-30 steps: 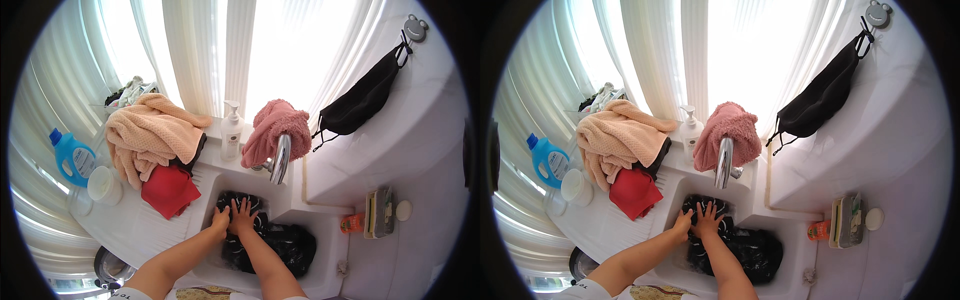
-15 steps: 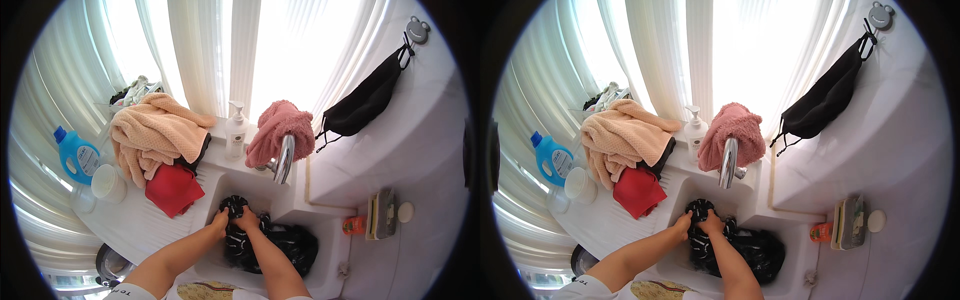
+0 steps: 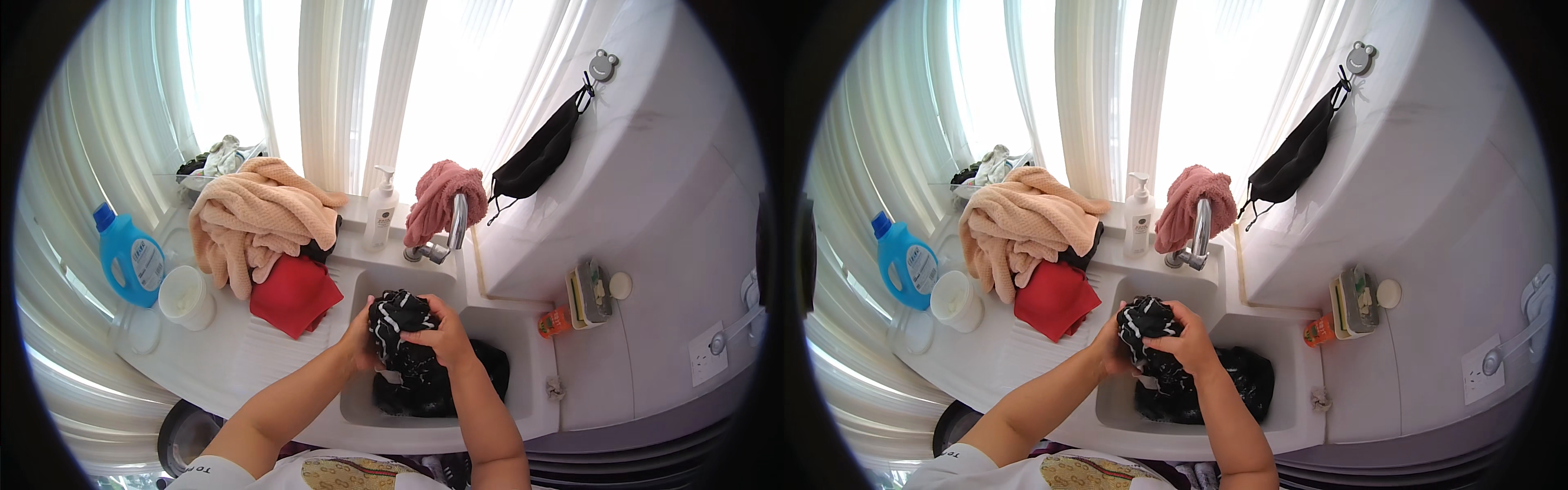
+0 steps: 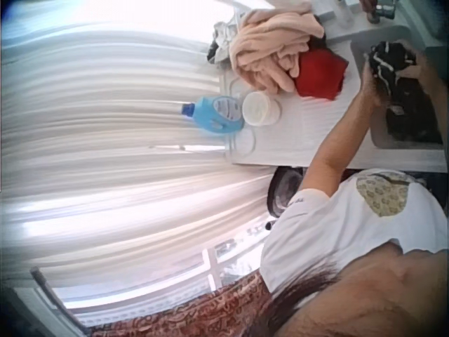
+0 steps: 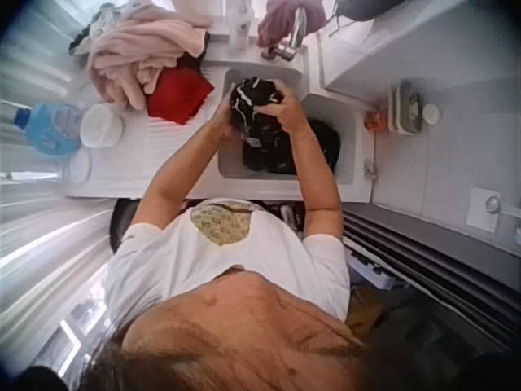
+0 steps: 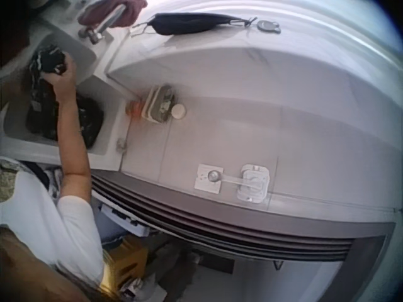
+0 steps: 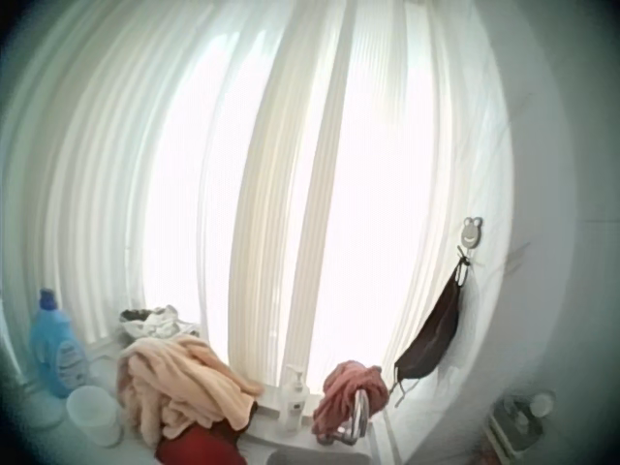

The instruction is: The person washes black clothing by hand in a sink. They use a small white cup to pour water and soap solution onto the garment, then scrub and squeeze the fabric repeatedly.

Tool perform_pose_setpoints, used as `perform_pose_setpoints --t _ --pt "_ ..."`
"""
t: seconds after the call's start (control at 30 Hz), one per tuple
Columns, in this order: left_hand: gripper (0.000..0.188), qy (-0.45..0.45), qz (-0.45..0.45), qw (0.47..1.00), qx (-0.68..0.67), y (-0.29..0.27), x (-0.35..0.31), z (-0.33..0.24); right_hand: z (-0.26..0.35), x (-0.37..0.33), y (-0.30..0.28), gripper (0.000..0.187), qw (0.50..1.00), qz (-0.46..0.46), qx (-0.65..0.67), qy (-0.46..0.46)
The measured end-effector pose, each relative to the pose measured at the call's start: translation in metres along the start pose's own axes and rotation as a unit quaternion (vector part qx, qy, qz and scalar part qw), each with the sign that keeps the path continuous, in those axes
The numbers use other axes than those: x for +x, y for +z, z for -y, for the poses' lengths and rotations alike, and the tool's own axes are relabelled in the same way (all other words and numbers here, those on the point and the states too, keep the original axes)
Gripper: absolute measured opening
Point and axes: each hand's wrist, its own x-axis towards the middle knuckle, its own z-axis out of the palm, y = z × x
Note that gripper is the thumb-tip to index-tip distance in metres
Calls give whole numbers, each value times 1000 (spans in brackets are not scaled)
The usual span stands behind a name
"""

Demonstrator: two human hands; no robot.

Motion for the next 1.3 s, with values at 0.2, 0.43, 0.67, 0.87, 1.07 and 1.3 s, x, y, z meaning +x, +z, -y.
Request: perform_pose_setpoints --t 0.2,0.43,0.67,0.87,1.07,1.3 --pt "65 106 -30 992 64 -30 -112 -30 -12 5 92 58 997 65 -20 25" --pt "49 213 -244 936 139 -152 -180 -41 -82 13 164 83 973 87 -200 -77" --pt "60 440 -476 400 649 -151 -131 7 -113 -12 142 88 802 49 -595 -12" --pt "48 416 -274 612 614 -167 -146 -14 -120 -16 148 59 885 -79 -459 -28" --pt "87 331 -201 691 611 -152 -204 -53 -73 7 172 52 915 -106 -371 -117" --pt "86 429 -168 528 713 -187 -171 -23 -116 -23 183 79 802 33 -582 -132"
